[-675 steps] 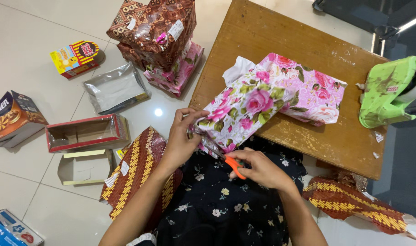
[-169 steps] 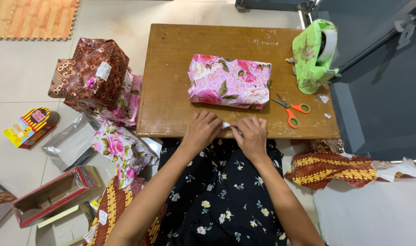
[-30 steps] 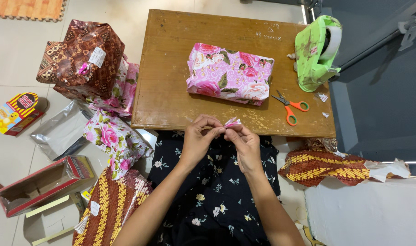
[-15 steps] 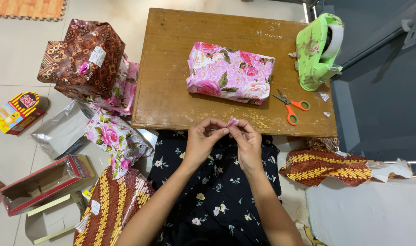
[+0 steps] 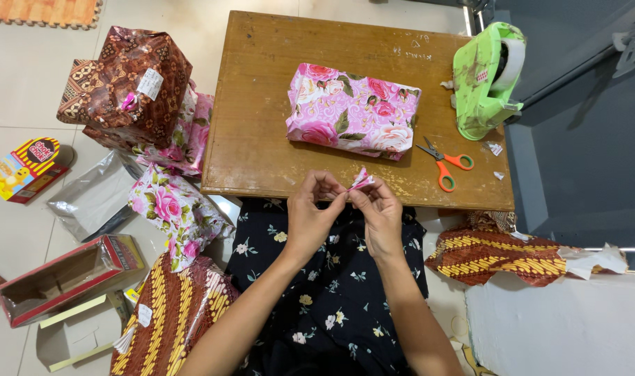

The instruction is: The person wraps a rectangular box with floral wrapping paper, folds the paper around the box, and secures it with tape. They then cut the excess paper with scissors and place the wrapped gift on the table.

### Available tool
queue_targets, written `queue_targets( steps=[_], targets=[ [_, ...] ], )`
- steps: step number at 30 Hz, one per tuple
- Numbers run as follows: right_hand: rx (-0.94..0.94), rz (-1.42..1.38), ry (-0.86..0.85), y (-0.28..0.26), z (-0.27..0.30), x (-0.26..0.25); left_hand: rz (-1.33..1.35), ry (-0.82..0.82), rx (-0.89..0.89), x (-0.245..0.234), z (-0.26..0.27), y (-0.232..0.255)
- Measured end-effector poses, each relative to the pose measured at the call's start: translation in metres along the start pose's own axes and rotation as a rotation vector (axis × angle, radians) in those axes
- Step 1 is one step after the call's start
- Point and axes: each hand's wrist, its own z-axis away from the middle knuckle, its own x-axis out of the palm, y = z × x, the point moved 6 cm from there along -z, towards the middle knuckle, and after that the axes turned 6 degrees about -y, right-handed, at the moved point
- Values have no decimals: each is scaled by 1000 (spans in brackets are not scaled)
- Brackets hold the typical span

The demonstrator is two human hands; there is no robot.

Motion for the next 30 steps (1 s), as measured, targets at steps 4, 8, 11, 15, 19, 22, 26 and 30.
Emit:
queue_targets(
  steps=[4, 8, 11, 15, 19, 22, 26, 30],
  targets=[
    [3, -21, 31, 7, 0, -1, -102, 67, 59, 1, 1, 7],
    [-25, -48, 129, 12, -4, 0, -71, 117, 40, 7, 0, 5],
    [-43, 11, 180, 7, -11, 3, -91, 120, 128, 11, -3, 11],
    [-84, 153, 126, -11, -20, 14, -11, 80, 70, 10, -13, 15],
    [-185, 367, 39, -31, -25, 24, 96, 45, 22, 8, -23, 14],
    [107, 477, 241, -25, -40, 3, 71, -17, 35, 7, -35, 5],
    [-217, 933, 232, -63, -98, -16, -487, -66, 44, -9, -95, -22],
    [-402, 1213, 203, -68, -137, -20, -905, -132, 314, -19, -185, -38]
  ],
)
